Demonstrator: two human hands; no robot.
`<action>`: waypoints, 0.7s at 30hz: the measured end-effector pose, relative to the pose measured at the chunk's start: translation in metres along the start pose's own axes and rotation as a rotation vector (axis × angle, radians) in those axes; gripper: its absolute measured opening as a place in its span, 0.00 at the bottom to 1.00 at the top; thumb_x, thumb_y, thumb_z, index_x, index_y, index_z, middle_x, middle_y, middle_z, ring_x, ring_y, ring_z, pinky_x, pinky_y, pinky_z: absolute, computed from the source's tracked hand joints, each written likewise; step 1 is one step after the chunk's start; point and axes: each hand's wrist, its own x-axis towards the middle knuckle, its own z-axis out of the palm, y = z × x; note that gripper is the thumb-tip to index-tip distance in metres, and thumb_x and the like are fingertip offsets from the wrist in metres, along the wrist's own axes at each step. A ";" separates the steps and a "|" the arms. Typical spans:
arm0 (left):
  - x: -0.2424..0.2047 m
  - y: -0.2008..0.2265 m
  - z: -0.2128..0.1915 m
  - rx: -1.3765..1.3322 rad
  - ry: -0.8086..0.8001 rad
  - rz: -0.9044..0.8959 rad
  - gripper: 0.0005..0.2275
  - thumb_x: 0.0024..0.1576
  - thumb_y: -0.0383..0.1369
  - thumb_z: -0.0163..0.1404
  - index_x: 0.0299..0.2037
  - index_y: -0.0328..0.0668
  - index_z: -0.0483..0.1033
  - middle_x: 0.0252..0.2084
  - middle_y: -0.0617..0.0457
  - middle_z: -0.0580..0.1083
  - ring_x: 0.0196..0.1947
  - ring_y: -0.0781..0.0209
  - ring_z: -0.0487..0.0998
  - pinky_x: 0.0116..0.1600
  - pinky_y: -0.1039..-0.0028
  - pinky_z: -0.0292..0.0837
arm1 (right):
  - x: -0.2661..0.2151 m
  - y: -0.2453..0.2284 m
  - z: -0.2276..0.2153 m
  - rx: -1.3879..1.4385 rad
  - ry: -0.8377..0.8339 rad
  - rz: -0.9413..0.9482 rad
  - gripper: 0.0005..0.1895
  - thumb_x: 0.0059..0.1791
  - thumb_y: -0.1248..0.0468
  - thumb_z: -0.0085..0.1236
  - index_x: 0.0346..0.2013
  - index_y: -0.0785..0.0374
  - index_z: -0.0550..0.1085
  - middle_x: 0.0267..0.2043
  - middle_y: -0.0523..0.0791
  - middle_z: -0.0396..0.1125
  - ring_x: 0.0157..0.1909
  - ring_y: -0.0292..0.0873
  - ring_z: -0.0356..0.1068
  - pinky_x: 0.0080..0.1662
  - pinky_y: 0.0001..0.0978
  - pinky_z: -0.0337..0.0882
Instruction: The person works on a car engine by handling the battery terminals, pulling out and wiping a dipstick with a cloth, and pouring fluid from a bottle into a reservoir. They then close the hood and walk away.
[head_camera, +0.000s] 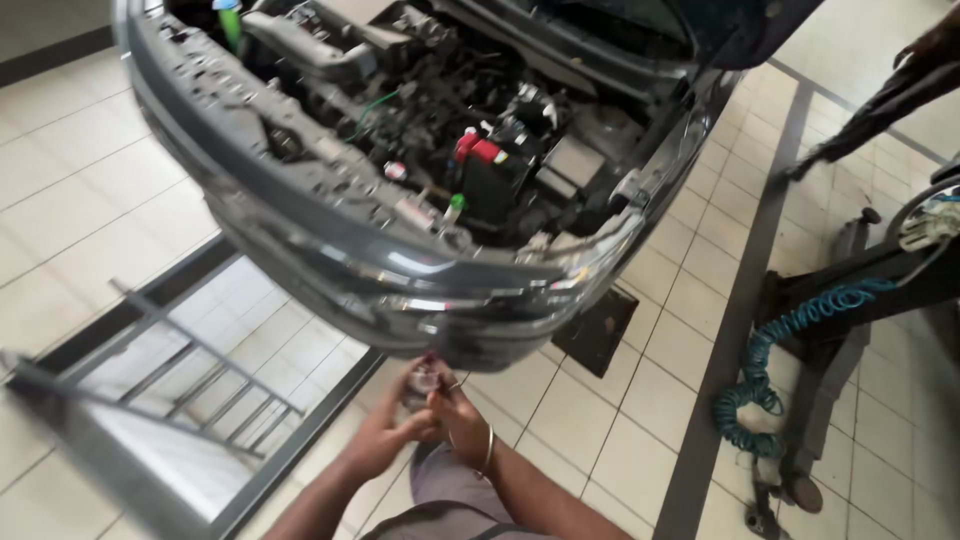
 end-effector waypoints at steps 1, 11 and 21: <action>0.037 0.008 0.002 0.003 -0.014 -0.004 0.33 0.55 0.34 0.57 0.71 0.43 0.55 0.68 0.40 0.64 0.67 0.43 0.65 0.64 0.54 0.62 | 0.033 -0.004 -0.032 0.011 0.009 -0.003 0.39 0.49 0.55 0.50 0.73 0.43 0.47 0.70 0.38 0.57 0.63 0.41 0.66 0.56 0.42 0.73; 0.380 0.055 -0.081 0.435 0.083 0.211 0.15 0.57 0.30 0.57 0.54 0.45 0.77 0.46 0.50 0.80 0.48 0.55 0.82 0.50 0.67 0.76 | 0.210 -0.194 -0.329 0.040 0.618 -0.278 0.11 0.53 0.62 0.55 0.29 0.65 0.70 0.27 0.49 0.70 0.27 0.45 0.72 0.32 0.38 0.75; 0.704 -0.044 -0.062 0.535 0.044 0.407 0.18 0.54 0.37 0.58 0.53 0.42 0.78 0.53 0.47 0.76 0.48 0.44 0.78 0.49 0.62 0.74 | 0.423 -0.266 -0.425 -1.080 1.131 -0.443 0.13 0.48 0.61 0.63 0.45 0.60 0.80 0.43 0.47 0.75 0.43 0.48 0.74 0.45 0.40 0.73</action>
